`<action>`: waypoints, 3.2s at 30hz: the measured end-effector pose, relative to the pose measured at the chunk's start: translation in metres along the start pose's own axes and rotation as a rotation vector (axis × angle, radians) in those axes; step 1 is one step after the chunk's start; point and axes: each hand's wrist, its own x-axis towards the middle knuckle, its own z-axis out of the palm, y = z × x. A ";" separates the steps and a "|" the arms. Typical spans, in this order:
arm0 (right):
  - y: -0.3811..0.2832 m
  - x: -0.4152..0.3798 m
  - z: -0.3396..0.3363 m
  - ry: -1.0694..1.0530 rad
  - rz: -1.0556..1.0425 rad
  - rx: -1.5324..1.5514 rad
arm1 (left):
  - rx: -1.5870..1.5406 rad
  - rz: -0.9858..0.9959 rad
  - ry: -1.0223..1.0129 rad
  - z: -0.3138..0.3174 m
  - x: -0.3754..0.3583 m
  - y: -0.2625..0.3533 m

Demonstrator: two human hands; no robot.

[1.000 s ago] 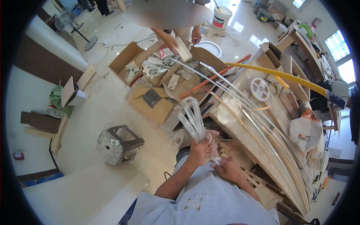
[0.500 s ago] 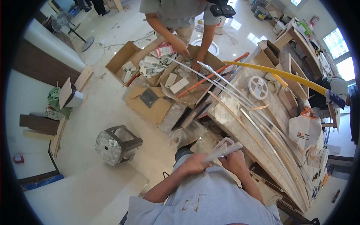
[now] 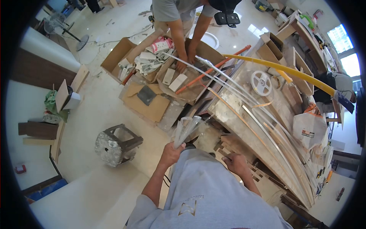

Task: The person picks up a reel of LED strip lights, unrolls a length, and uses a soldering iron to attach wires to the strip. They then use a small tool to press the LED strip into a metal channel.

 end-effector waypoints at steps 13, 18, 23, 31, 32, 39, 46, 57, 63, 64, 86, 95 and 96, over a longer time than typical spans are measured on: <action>-0.078 0.035 -0.016 0.185 -0.721 -0.169 | 0.984 0.238 -0.244 0.026 -0.002 0.011; -0.050 0.053 0.012 -0.043 -0.428 -0.193 | 0.523 0.500 -0.244 0.044 0.001 0.026; -0.053 0.071 0.033 0.104 -0.310 0.159 | -0.060 0.521 0.040 0.075 0.018 0.037; -0.066 0.095 0.021 0.201 -0.270 0.106 | -0.202 0.568 0.212 0.088 0.041 0.046; -0.069 0.095 0.020 0.093 -0.234 0.062 | -0.264 0.509 0.148 0.084 0.040 0.047; -0.060 0.073 0.005 0.085 -0.391 0.020 | -0.308 0.577 0.012 0.062 0.044 0.039; 0.008 0.035 0.017 0.019 0.013 0.231 | -0.614 0.409 0.138 -0.028 0.085 0.030; 0.177 -0.033 0.129 -0.181 0.309 0.007 | -0.540 0.462 0.387 -0.066 0.054 0.031; 0.281 -0.027 0.214 -0.380 0.707 0.625 | -0.394 0.382 0.572 -0.071 -0.027 -0.012; 0.289 -0.021 0.218 -0.395 0.749 0.691 | -0.387 0.380 0.600 -0.070 -0.041 -0.021; -0.299 0.122 0.122 -0.371 -0.668 -0.059 | -0.745 0.375 0.859 -0.253 -0.106 -0.124; -0.362 0.239 0.219 -0.262 -0.505 -0.132 | -0.711 0.364 1.063 -0.468 -0.127 -0.161; -0.348 0.254 0.229 -0.270 -0.413 -0.185 | -0.719 0.365 1.099 -0.487 -0.132 -0.158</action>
